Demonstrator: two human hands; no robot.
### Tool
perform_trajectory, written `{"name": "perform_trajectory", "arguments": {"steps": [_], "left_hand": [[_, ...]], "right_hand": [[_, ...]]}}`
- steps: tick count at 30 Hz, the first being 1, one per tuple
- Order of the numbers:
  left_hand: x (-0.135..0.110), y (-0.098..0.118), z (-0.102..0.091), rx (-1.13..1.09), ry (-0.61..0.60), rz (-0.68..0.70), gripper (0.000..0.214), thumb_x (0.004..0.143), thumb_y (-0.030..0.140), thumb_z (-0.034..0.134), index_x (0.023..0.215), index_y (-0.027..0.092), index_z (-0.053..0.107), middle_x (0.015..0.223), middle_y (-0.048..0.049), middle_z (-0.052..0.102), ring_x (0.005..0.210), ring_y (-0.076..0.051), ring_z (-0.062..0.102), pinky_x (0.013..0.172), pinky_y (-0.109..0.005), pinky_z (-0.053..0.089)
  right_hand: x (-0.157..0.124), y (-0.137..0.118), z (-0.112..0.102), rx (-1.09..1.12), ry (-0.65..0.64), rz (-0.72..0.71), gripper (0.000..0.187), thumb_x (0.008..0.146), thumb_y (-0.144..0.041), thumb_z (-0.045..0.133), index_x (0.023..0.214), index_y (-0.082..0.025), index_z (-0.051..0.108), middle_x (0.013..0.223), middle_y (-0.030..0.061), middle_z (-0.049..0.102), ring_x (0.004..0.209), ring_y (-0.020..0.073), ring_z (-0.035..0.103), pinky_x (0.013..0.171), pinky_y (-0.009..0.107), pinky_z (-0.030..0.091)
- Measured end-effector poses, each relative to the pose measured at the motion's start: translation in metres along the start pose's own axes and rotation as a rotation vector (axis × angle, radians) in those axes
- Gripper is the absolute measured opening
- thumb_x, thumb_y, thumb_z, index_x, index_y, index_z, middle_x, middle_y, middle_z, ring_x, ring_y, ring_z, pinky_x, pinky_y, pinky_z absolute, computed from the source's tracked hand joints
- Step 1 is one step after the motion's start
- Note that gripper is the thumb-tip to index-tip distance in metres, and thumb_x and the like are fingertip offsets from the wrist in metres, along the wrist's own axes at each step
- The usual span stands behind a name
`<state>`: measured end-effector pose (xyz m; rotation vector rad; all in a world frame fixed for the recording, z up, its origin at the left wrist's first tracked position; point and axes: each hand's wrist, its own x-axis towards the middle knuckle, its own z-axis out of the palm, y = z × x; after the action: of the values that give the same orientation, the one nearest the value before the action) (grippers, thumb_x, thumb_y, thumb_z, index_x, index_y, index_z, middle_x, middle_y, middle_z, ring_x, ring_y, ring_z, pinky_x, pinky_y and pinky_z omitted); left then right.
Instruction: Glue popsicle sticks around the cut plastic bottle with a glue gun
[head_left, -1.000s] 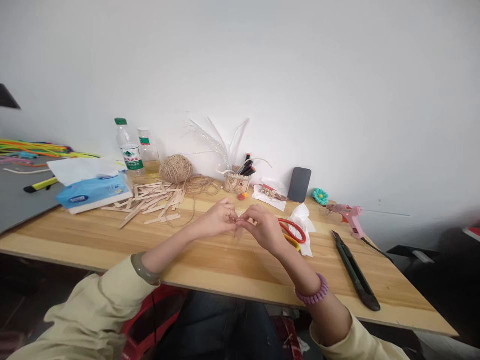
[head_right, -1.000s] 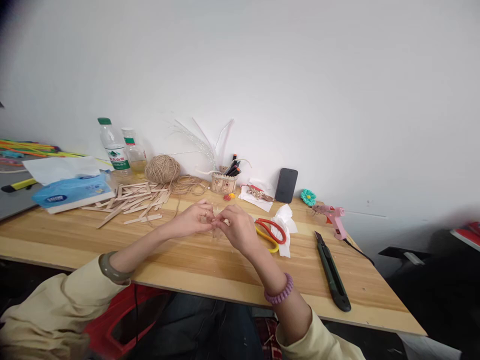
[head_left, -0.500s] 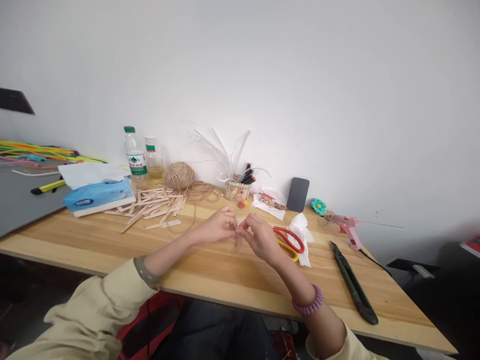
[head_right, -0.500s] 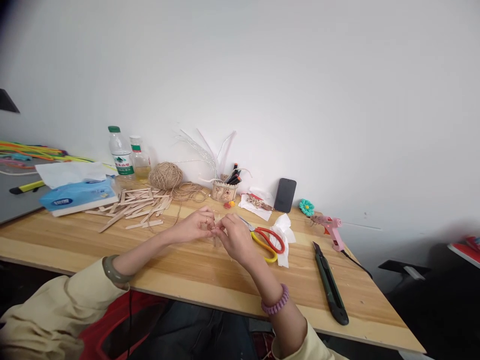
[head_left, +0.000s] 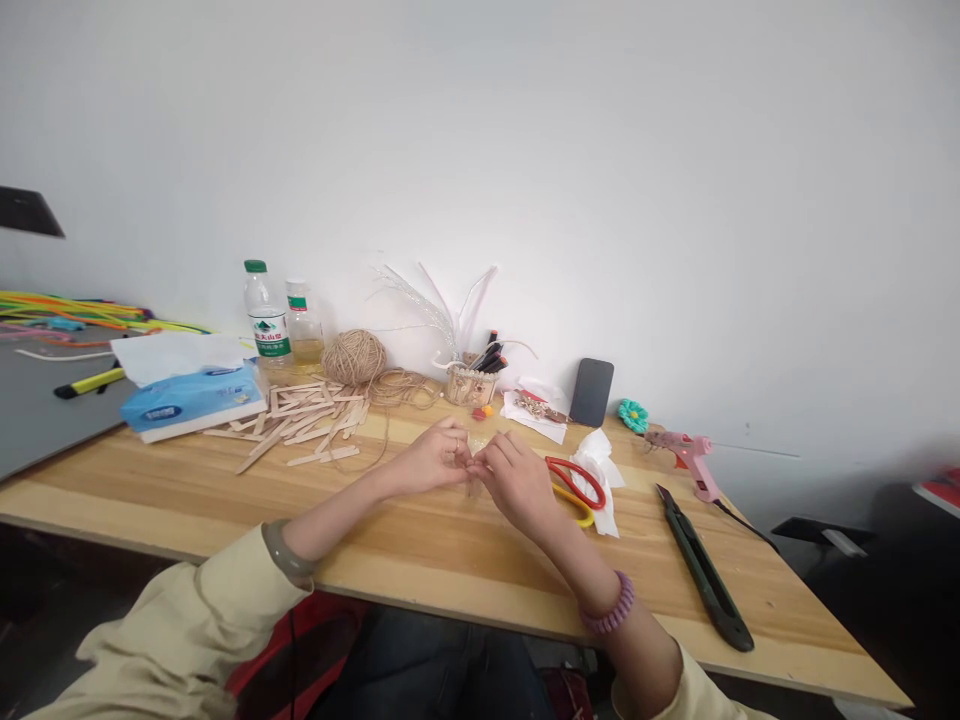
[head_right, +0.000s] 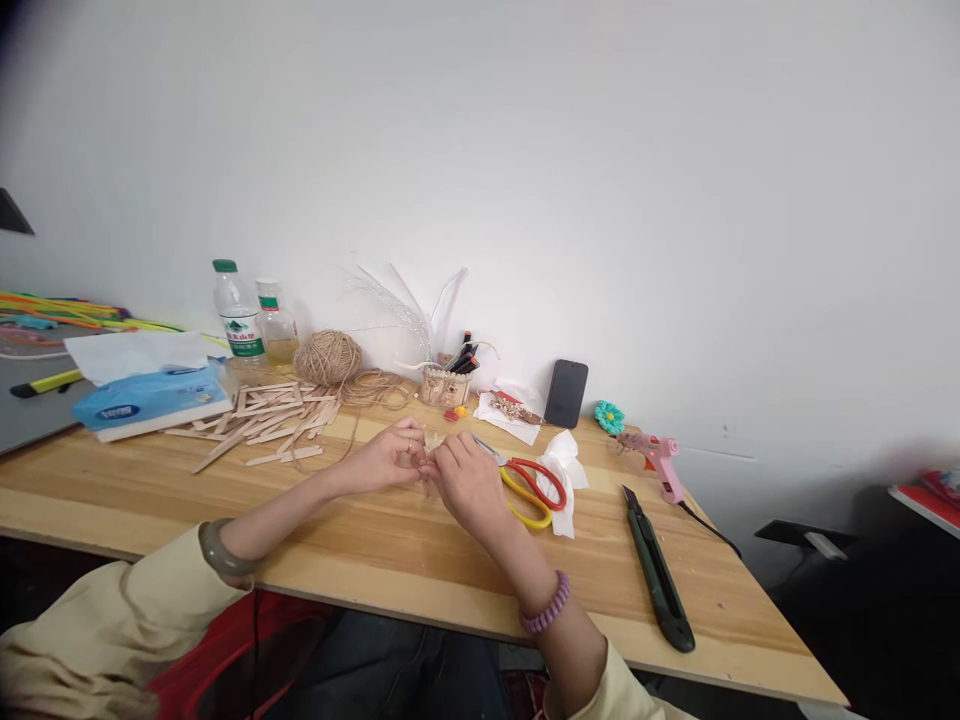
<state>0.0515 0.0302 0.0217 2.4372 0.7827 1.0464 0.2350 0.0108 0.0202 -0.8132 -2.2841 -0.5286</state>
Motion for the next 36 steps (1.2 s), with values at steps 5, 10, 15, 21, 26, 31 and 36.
{"name": "perform_trajectory", "arguments": {"steps": [5,10,15,21,26,31,36], "left_hand": [[-0.003,0.003,0.0,-0.003,-0.026,-0.01,0.024,0.08,0.037,0.064,0.067,0.017,0.061,0.07,-0.0025,0.056,0.084,-0.02,0.047,0.077,-0.032,0.04],[-0.002,-0.006,-0.006,-0.143,0.109,-0.082,0.062,0.063,0.045,0.077,0.116,0.022,0.056,0.122,-0.0099,0.051,0.119,-0.027,0.043,0.104,-0.044,0.031],[0.029,-0.051,-0.022,-0.357,0.288,-0.474,0.049,0.064,0.029,0.074,0.106,0.016,0.054,0.106,-0.0099,0.059,0.106,-0.026,0.054,0.098,-0.046,0.037],[0.077,-0.104,-0.027,-0.405,0.264,-0.508,0.066,0.042,0.011,0.08,0.102,0.015,0.056,0.105,-0.0086,0.061,0.104,-0.025,0.054,0.099,-0.044,0.037],[0.09,-0.128,-0.02,-0.505,0.24,-0.511,0.075,0.045,0.014,0.078,0.114,0.017,0.05,0.116,-0.0117,0.057,0.108,-0.023,0.053,0.094,-0.04,0.042],[0.088,-0.145,-0.016,-0.523,0.239,-0.53,0.089,0.043,0.014,0.081,0.124,0.018,0.044,0.124,-0.0126,0.052,0.117,-0.025,0.048,0.098,-0.04,0.038],[0.088,-0.151,-0.014,-0.533,0.22,-0.546,0.089,0.045,0.019,0.082,0.125,0.019,0.042,0.123,-0.0116,0.054,0.117,-0.025,0.047,0.1,-0.039,0.038]], "right_hand": [[-0.001,0.0,-0.002,0.011,0.01,-0.017,0.022,0.094,-0.027,0.047,0.077,-0.017,0.056,0.073,0.0056,0.058,0.07,0.0197,0.046,0.057,0.03,0.034],[-0.009,0.017,-0.017,0.149,-0.068,0.111,0.017,0.093,-0.024,0.049,0.078,-0.018,0.056,0.076,0.0045,0.061,0.072,0.0187,0.051,0.061,0.029,0.039],[-0.016,0.036,-0.032,0.236,-0.152,0.23,0.013,0.089,-0.021,0.055,0.076,-0.02,0.056,0.077,0.0031,0.061,0.077,0.0188,0.054,0.063,0.029,0.041],[-0.011,0.037,-0.036,0.308,-0.18,0.225,0.01,0.086,-0.017,0.059,0.077,-0.019,0.058,0.077,0.0026,0.062,0.076,0.0182,0.054,0.064,0.029,0.042],[-0.012,0.039,-0.03,0.36,-0.128,0.216,0.009,0.086,-0.018,0.059,0.078,-0.02,0.058,0.076,0.0027,0.062,0.074,0.0174,0.055,0.062,0.028,0.043],[-0.017,0.039,-0.024,0.397,-0.07,0.226,0.012,0.089,-0.021,0.055,0.077,-0.019,0.056,0.077,0.0033,0.062,0.072,0.0172,0.053,0.061,0.028,0.043],[-0.018,0.036,-0.023,0.381,-0.031,0.22,0.015,0.09,-0.023,0.054,0.076,-0.02,0.056,0.075,0.0035,0.062,0.071,0.0168,0.052,0.06,0.027,0.043]]}}
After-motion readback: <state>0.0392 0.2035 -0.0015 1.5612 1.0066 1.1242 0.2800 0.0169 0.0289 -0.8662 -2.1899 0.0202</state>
